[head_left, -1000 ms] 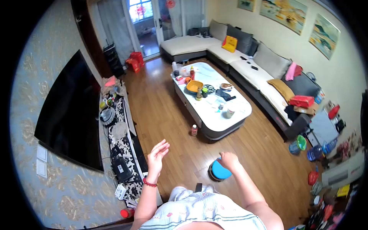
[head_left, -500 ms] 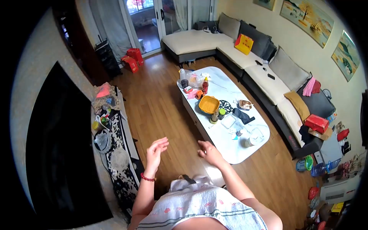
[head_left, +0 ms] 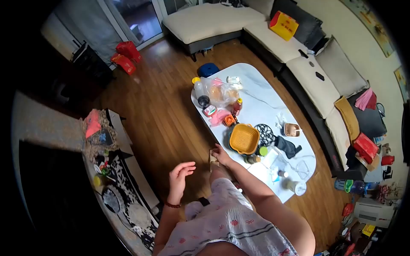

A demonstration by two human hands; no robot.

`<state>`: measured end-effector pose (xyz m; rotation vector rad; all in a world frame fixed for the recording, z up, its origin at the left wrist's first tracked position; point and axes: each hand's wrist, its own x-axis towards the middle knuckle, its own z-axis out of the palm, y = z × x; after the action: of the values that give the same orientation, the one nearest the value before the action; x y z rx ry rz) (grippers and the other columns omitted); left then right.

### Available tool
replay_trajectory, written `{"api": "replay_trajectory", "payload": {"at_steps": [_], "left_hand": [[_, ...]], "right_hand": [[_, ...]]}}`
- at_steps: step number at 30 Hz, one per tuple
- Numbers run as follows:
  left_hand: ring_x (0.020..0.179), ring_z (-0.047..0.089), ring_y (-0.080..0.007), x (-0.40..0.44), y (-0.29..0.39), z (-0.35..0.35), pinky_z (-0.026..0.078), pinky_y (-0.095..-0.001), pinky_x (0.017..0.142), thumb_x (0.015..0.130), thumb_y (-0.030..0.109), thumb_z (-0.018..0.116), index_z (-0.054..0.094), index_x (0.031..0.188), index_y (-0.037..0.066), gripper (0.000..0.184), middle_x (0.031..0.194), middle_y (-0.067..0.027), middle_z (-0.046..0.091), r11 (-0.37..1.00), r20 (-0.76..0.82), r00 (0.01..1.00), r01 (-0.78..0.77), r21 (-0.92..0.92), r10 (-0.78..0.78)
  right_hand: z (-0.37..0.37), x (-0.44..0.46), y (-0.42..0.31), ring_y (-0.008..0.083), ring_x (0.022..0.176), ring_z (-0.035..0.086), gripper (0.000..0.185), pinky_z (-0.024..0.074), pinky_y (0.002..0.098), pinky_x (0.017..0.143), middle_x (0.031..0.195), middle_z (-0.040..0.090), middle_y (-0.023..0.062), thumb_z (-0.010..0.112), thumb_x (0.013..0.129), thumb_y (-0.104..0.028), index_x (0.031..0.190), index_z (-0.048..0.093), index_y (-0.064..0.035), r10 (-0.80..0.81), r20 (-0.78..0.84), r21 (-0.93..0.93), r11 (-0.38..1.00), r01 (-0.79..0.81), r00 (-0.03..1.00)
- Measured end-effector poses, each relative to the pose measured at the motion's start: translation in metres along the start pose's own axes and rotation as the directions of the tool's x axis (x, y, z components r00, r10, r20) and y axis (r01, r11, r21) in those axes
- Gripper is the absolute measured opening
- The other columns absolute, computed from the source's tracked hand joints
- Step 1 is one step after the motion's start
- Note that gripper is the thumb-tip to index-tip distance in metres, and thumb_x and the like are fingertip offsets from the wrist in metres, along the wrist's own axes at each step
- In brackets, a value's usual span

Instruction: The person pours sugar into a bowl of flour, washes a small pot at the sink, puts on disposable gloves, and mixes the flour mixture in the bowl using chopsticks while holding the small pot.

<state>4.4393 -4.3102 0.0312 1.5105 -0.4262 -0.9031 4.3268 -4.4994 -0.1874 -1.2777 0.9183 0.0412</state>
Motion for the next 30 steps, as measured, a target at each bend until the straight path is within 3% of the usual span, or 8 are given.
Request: {"api": "replay_trajectory", "payload": {"at_steps": [4, 8, 10, 13, 17, 18, 26, 30], "left_hand": [[0.093, 0.065, -0.0178, 0.119, -0.003, 0.011, 0.051, -0.0280, 0.083, 0.096, 0.004, 0.044, 0.065, 0.105, -0.003, 0.024, 0.104, -0.0105, 0.067, 0.992, 0.038, 0.991, 0.125, -0.014, -0.125], [0.093, 0.064, -0.0168, 0.192, -0.016, 0.016, 0.049, -0.0272, 0.085, 0.095, 0.004, 0.044, 0.064, 0.107, -0.002, 0.024, 0.103, -0.0099, 0.067, 0.945, -0.022, 0.945, 0.326, -0.038, -0.327], [0.093, 0.064, -0.0161, 0.210, -0.035, 0.013, 0.049, -0.0266, 0.085, 0.095, 0.004, 0.045, 0.064, 0.106, -0.002, 0.023, 0.102, -0.0099, 0.067, 0.914, -0.038, 0.913, 0.403, -0.056, -0.405], [0.093, 0.064, -0.0154, 0.226, -0.063, 0.004, 0.048, -0.0259, 0.084, 0.094, 0.004, 0.045, 0.063, 0.106, -0.003, 0.023, 0.101, -0.0101, 0.067, 0.855, -0.066, 0.853, 0.516, -0.046, -0.519], [0.092, 0.063, -0.0148, 0.234, -0.072, -0.009, 0.048, -0.0259, 0.083, 0.094, 0.003, 0.044, 0.064, 0.106, -0.002, 0.024, 0.099, -0.0087, 0.068, 0.799, -0.110, 0.796, 0.600, 0.027, -0.595], [0.092, 0.063, -0.0144, 0.237, -0.071, -0.010, 0.048, -0.0259, 0.083, 0.094, 0.003, 0.044, 0.064, 0.106, -0.002, 0.024, 0.099, -0.0083, 0.068, 0.796, -0.120, 0.794, 0.604, 0.042, -0.596], [0.094, 0.062, -0.0148, 0.251, -0.043, -0.008, 0.048, -0.0258, 0.084, 0.095, 0.004, 0.045, 0.062, 0.108, -0.002, 0.022, 0.103, -0.0085, 0.066, 0.855, 0.013, 0.858, 0.511, 0.091, -0.514], [0.097, 0.061, -0.0162, 0.256, -0.014, -0.006, 0.047, -0.0260, 0.085, 0.094, 0.006, 0.049, 0.061, 0.110, -0.001, 0.021, 0.107, -0.0089, 0.064, 0.915, 0.116, 0.916, 0.359, 0.187, -0.383]], "right_hand": [[-0.016, 0.180, 0.051, 0.0235, 0.091, 0.062, 0.078, 0.0524, 0.0407, 0.077, 0.123, 0.055, 0.0161, 0.065, 0.086, -0.030, 0.149, 0.020, -0.0229, 0.083, -0.210, 0.329, 0.944, -0.009, 0.974], [-0.029, 0.279, 0.082, 0.0345, 0.088, 0.065, 0.073, 0.0524, 0.0399, 0.081, 0.094, 0.065, 0.0259, 0.069, 0.081, -0.035, 0.144, 0.033, -0.0327, 0.028, -0.528, -0.232, 0.957, -0.176, 0.849], [-0.039, 0.310, 0.079, 0.0360, 0.110, 0.055, 0.068, 0.0480, 0.0427, 0.089, 0.123, 0.050, 0.0304, 0.067, 0.082, -0.037, 0.142, 0.035, -0.0359, 0.188, -0.428, -0.254, 0.914, -0.317, 0.884], [-0.045, 0.363, 0.095, 0.0398, 0.136, 0.022, 0.053, 0.0280, 0.0509, 0.107, 0.155, 0.021, -0.0015, 0.052, 0.090, -0.038, 0.141, 0.037, -0.0370, 0.069, -0.344, -0.668, 0.683, -0.296, 0.937], [-0.043, 0.375, 0.032, 0.0386, 0.138, 0.018, 0.056, 0.0287, 0.0541, 0.105, 0.154, 0.016, 0.0101, 0.047, 0.091, -0.051, 0.143, 0.034, -0.0356, 0.485, -0.640, 0.152, 0.840, -0.521, 0.595], [-0.048, 0.375, 0.036, 0.0383, 0.138, 0.019, 0.062, 0.0289, 0.0534, 0.106, 0.153, 0.017, 0.0150, 0.046, 0.090, -0.056, 0.144, 0.033, -0.0299, 0.496, -0.580, 0.125, 0.838, -0.531, 0.646], [-0.025, 0.304, 0.015, 0.0430, 0.125, 0.039, 0.055, 0.0354, 0.0419, 0.102, 0.140, 0.034, 0.0272, 0.048, 0.096, -0.029, 0.139, 0.035, 0.0036, -0.037, -0.658, -0.200, 0.972, -0.127, 0.752], [-0.012, 0.220, -0.029, 0.0401, 0.120, 0.043, 0.047, 0.0370, 0.0428, 0.098, 0.138, 0.037, 0.0258, 0.045, 0.097, -0.024, 0.136, 0.040, 0.0013, -0.191, -0.550, -0.102, 0.982, 0.162, 0.813]]}}
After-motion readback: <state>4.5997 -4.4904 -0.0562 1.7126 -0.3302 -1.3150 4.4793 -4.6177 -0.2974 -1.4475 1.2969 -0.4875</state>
